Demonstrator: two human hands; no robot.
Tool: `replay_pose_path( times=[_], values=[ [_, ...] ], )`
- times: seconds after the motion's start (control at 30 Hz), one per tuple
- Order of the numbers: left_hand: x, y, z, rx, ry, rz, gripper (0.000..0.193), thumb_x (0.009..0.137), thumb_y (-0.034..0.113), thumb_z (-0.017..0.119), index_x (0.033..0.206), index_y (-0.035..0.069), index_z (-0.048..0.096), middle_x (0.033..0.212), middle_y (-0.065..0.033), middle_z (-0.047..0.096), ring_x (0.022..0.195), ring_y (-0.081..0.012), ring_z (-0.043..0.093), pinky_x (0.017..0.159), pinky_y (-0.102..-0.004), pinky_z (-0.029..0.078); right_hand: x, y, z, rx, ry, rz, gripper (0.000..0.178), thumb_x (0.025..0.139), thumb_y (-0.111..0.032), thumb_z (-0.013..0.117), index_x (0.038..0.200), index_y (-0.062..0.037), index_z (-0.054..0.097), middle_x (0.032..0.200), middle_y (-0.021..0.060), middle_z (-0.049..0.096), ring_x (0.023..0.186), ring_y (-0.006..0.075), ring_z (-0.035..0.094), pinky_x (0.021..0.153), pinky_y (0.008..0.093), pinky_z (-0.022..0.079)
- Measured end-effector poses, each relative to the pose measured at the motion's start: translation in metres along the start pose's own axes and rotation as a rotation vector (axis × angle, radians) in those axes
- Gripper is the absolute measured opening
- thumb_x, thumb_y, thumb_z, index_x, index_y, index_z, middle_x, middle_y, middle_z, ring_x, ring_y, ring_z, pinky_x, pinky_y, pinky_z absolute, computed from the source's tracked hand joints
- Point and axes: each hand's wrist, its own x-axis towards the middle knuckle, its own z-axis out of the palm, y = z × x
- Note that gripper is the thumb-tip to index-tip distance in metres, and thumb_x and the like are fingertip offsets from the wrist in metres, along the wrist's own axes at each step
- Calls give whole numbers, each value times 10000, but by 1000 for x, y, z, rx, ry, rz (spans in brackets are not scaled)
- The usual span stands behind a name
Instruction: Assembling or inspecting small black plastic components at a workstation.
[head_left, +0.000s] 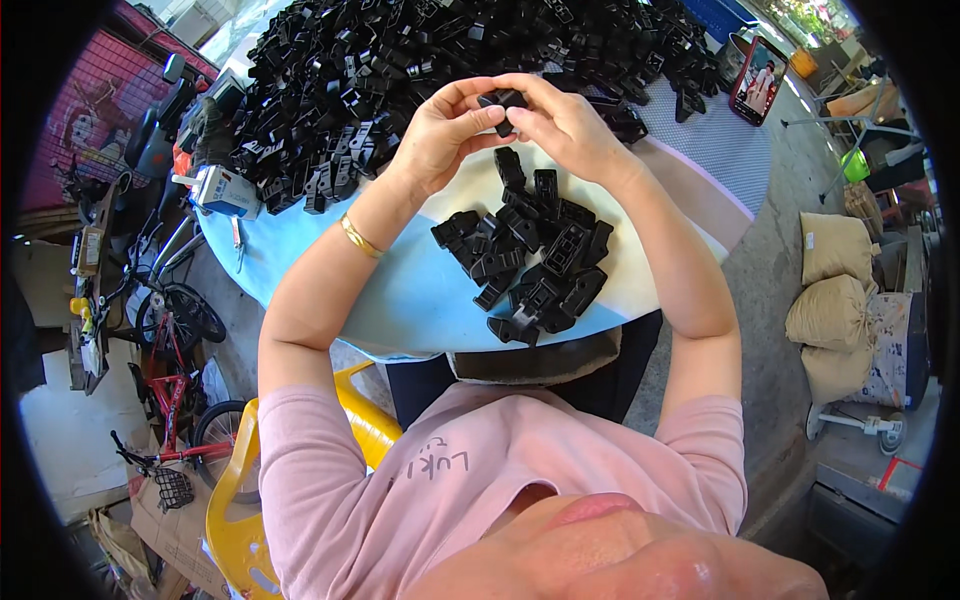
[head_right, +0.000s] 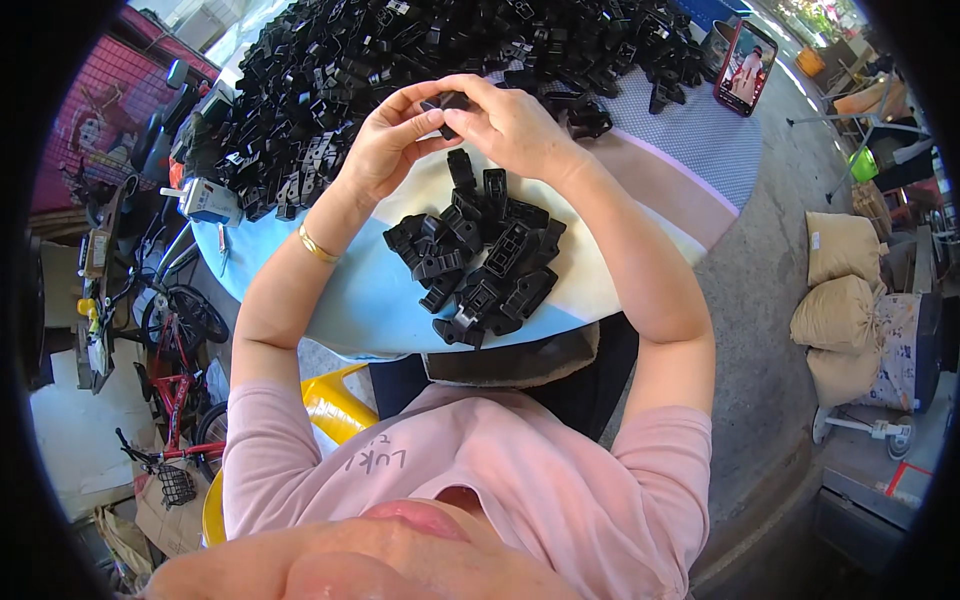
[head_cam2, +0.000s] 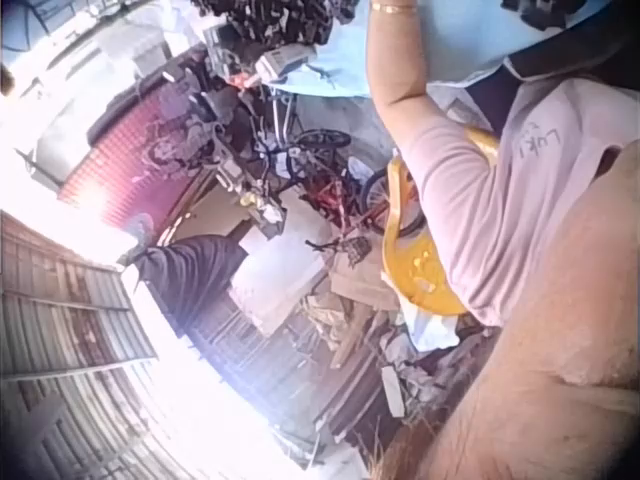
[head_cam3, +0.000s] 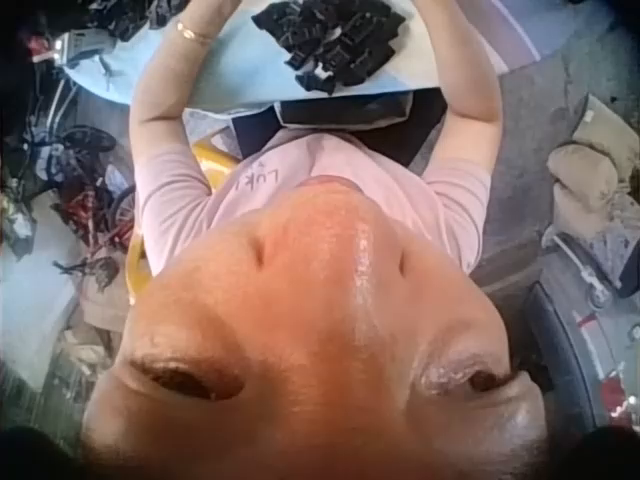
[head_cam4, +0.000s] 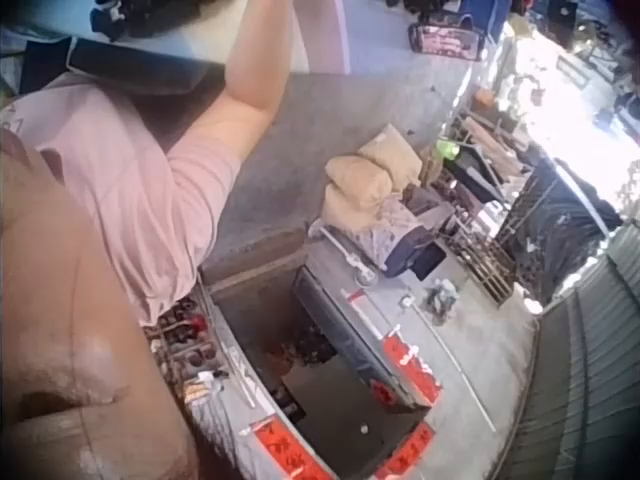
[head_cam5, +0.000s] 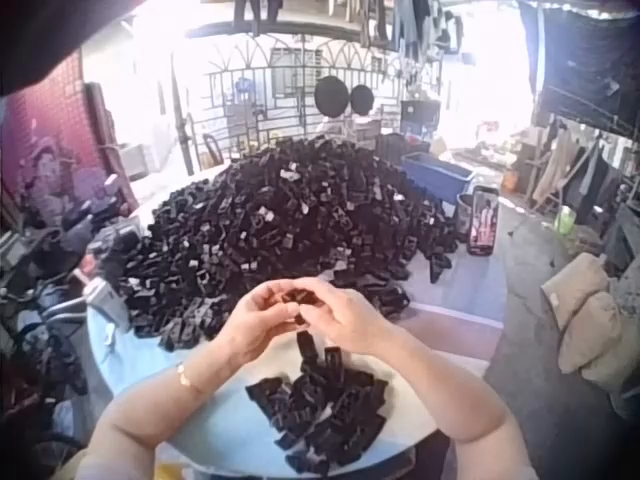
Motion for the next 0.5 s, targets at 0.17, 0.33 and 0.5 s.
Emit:
replay_pose_path(
  times=[0.17,0.33,0.5],
  values=[
    [-3,0,9,11,67,40,303,834,20,601,1130,16,536,821,-6,544,807,-130,600,827,-400,549,1,16,9,-23,97,4,246,879,-84,515,1117,-26,524,834,39,623,732,114,590,672,239,474],
    [-3,5,6,-15,106,37,346,787,8,658,1112,-1,538,802,1,540,772,-119,596,786,-333,557,0,9,9,97,132,42,286,844,-85,586,1105,10,518,898,99,646,758,113,599,695,239,475],
    [2,1,-1,274,177,190,317,736,20,715,1037,19,616,764,34,562,748,-75,564,747,-235,517,-1,5,5,-50,99,13,344,839,-80,598,1159,15,514,912,106,655,793,115,609,709,239,478]
  ],
)
